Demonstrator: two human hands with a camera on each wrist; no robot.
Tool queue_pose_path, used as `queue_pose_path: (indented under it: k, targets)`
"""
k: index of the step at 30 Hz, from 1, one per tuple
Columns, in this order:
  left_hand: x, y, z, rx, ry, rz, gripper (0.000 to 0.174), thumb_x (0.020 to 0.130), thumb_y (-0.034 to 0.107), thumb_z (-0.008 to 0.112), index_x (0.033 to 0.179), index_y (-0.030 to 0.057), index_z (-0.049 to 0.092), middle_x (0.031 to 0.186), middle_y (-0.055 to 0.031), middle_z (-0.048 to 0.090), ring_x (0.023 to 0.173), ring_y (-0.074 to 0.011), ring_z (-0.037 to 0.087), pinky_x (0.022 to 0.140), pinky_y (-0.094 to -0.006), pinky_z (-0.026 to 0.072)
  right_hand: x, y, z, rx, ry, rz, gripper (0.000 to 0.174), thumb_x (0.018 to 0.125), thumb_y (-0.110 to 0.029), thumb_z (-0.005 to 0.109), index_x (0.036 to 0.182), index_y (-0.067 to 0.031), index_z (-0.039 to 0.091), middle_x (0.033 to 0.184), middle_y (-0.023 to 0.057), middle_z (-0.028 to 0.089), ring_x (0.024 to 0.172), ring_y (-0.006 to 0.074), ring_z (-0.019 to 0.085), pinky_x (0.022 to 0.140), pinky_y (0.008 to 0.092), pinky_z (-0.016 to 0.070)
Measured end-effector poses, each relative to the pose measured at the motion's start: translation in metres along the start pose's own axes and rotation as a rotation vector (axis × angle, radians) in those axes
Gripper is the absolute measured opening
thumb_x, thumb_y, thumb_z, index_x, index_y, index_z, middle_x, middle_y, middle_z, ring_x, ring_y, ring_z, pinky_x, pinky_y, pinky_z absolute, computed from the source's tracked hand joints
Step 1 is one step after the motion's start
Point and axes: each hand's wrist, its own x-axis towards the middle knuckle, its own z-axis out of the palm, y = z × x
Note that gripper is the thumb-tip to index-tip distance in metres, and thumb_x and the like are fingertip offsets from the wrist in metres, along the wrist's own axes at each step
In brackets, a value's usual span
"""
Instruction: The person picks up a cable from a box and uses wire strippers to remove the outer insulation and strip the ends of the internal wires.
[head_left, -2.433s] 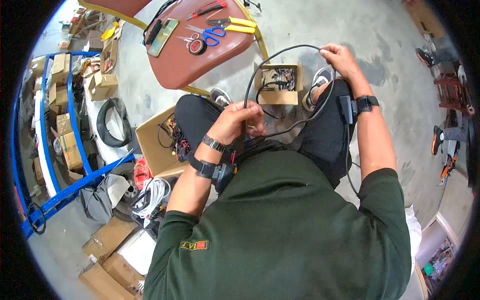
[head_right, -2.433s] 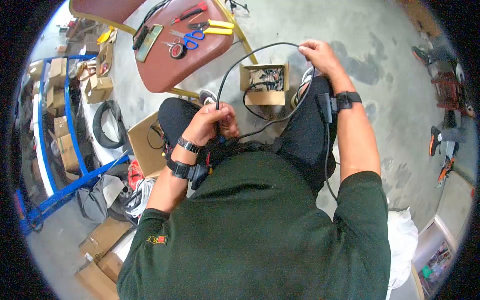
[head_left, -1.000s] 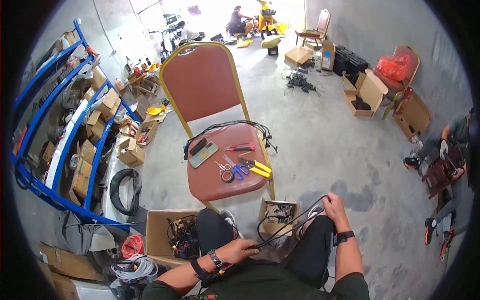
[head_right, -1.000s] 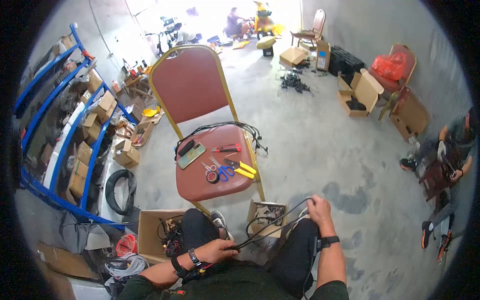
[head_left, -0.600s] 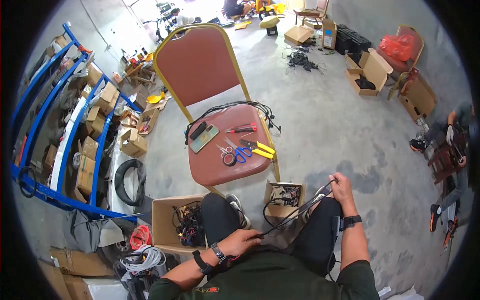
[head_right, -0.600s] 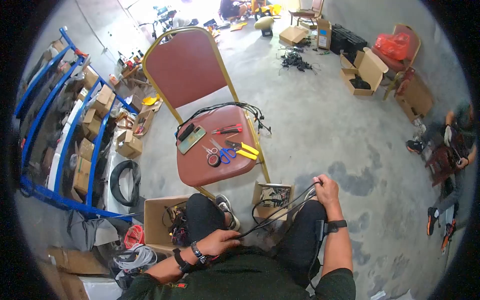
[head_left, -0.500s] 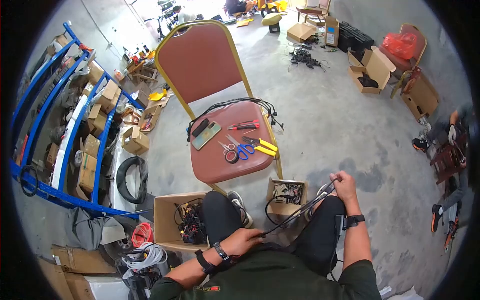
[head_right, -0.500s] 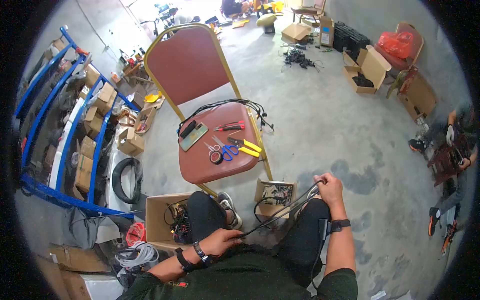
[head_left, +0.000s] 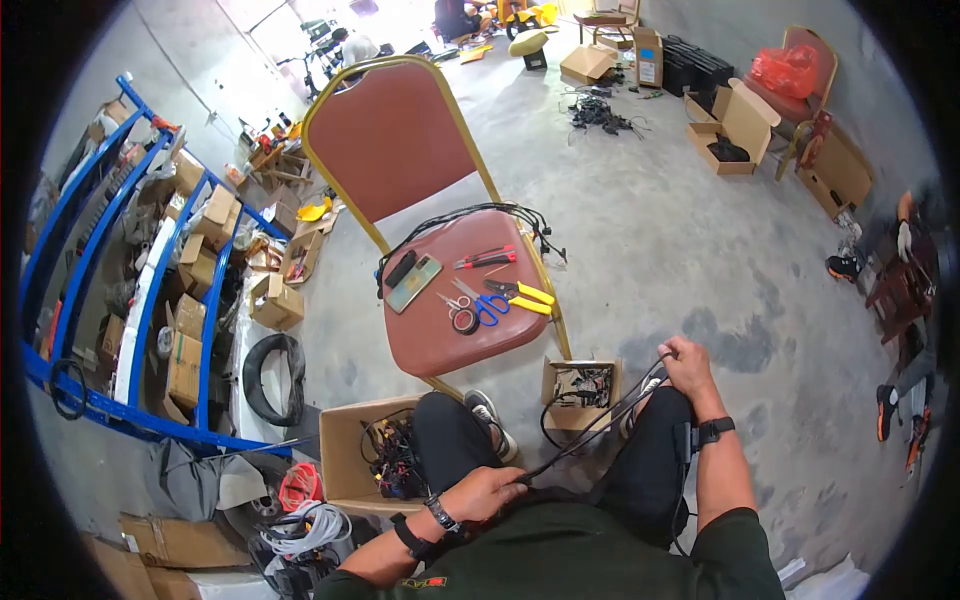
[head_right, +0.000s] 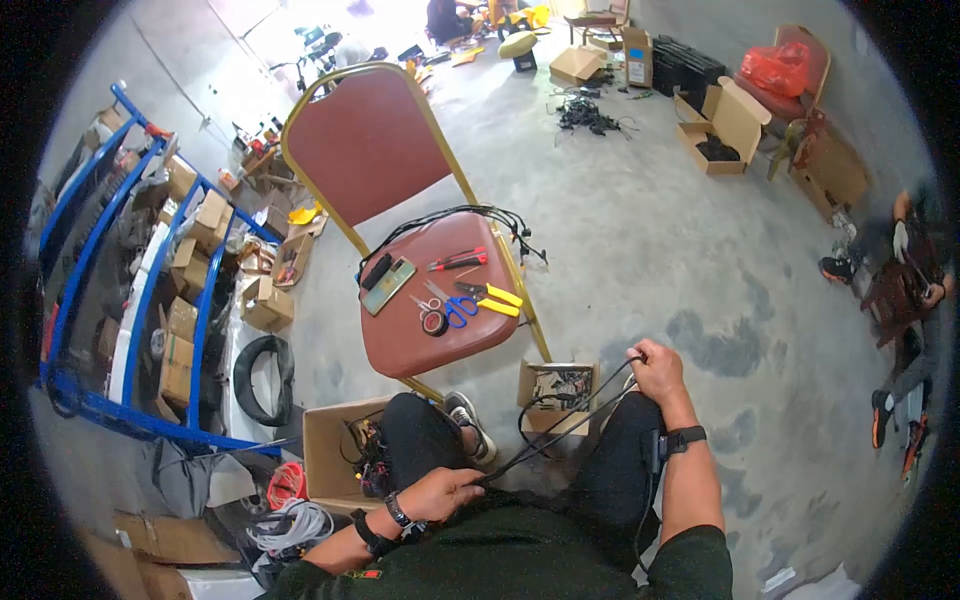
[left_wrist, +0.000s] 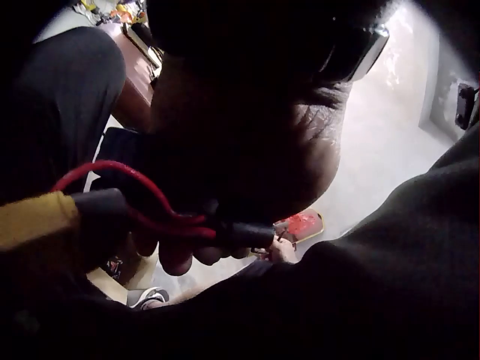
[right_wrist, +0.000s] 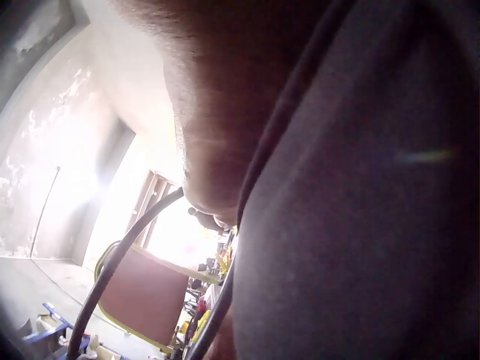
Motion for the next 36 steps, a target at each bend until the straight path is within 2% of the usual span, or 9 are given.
queue_pose_path:
  k: [5,10,16,19,22,28,31,34,36]
  targets:
    - [-0.011,-0.013,0.009,0.135,0.127,0.209,0.033,0.095,0.022,0.062,0.119,-0.0009,0.061,0.086,-0.0252,0.065,0.078,-0.0355,0.068,0.068,-0.0389,0.0519,-0.003,0.001,0.004,0.081,-0.005,-0.023,0.016,0.087,-0.023,0.066,0.089,-0.0067,0.068,0.078,0.0165,0.067,0.075,0.0347,0.067,0.066,0.0414,0.0505]
    - [-0.010,-0.020,0.009,0.039,0.125,0.156,0.032,0.096,0.019,0.061,0.120,-0.0009,0.061,0.089,-0.0233,0.068,0.082,-0.0340,0.069,0.072,-0.0375,0.0523,-0.005,-0.011,-0.005,0.205,-0.083,0.043,0.015,0.088,-0.019,0.065,0.090,-0.0040,0.067,0.079,0.0179,0.067,0.075,0.0344,0.066,0.068,0.0392,0.0504]
    - [-0.016,-0.037,0.016,0.020,0.130,0.118,0.031,0.096,0.017,0.060,0.121,-0.0005,0.062,0.095,-0.0207,0.070,0.087,-0.0328,0.069,0.075,-0.0365,0.0529,-0.012,-0.030,-0.008,0.132,-0.114,-0.086,0.015,0.088,-0.018,0.065,0.090,-0.0025,0.067,0.077,0.0174,0.066,0.073,0.0299,0.067,0.066,0.0373,0.0502]
    - [-0.019,-0.041,0.016,0.045,0.128,0.128,0.028,0.096,0.015,0.060,0.119,0.0000,0.062,0.096,-0.0203,0.070,0.089,-0.0324,0.069,0.076,-0.0367,0.0529,-0.012,-0.051,-0.012,0.204,-0.160,-0.067,0.017,0.089,-0.019,0.065,0.090,-0.0022,0.067,0.077,0.0184,0.066,0.072,0.0321,0.067,0.066,0.0382,0.0501]
    - [-0.021,-0.044,0.018,0.054,0.139,0.138,0.026,0.095,0.015,0.060,0.117,0.0007,0.064,0.098,-0.0201,0.069,0.089,-0.0329,0.069,0.077,-0.0371,0.0530,-0.007,-0.053,0.000,0.245,-0.159,-0.080,0.016,0.088,-0.016,0.066,0.090,0.0001,0.066,0.076,0.0198,0.064,0.069,0.0293,0.064,0.065,0.0365,0.0489]
    - [-0.020,-0.043,0.024,0.047,0.176,0.154,0.025,0.094,0.016,0.063,0.113,0.0010,0.065,0.100,-0.0203,0.069,0.089,-0.0349,0.069,0.076,-0.0379,0.0537,0.021,-0.066,0.011,0.120,-0.218,-0.199,0.017,0.088,-0.017,0.065,0.091,-0.0010,0.067,0.076,0.0211,0.064,0.071,0.0308,0.065,0.065,0.0379,0.0493]
    - [-0.017,-0.045,0.027,0.051,0.207,0.160,0.025,0.094,0.017,0.063,0.114,0.0006,0.065,0.100,-0.0207,0.069,0.089,-0.0355,0.069,0.075,-0.0380,0.0539,0.035,-0.062,0.019,0.102,-0.231,-0.249,0.016,0.089,-0.020,0.062,0.088,-0.0041,0.067,0.077,0.0199,0.065,0.070,0.0380,0.064,0.064,0.0433,0.0503]
    - [-0.014,-0.029,0.021,0.043,0.239,0.101,0.027,0.094,0.018,0.063,0.115,0.0005,0.065,0.099,-0.0207,0.069,0.088,-0.0358,0.069,0.075,-0.0382,0.0540,0.044,-0.026,0.043,0.190,-0.272,-0.270,0.012,0.087,-0.010,0.060,0.092,-0.0023,0.068,0.075,0.0157,0.066,0.069,0.0269,0.065,0.064,0.0383,0.0496]
    - [-0.010,-0.022,0.021,0.064,0.258,0.102,0.028,0.095,0.019,0.063,0.116,0.0008,0.064,0.099,-0.0206,0.069,0.088,-0.0360,0.069,0.076,-0.0386,0.0541,0.048,-0.005,0.056,0.304,-0.478,-0.037,0.013,0.086,-0.007,0.060,0.094,-0.0030,0.068,0.074,0.0126,0.066,0.068,0.0238,0.065,0.064,0.0355,0.0508]
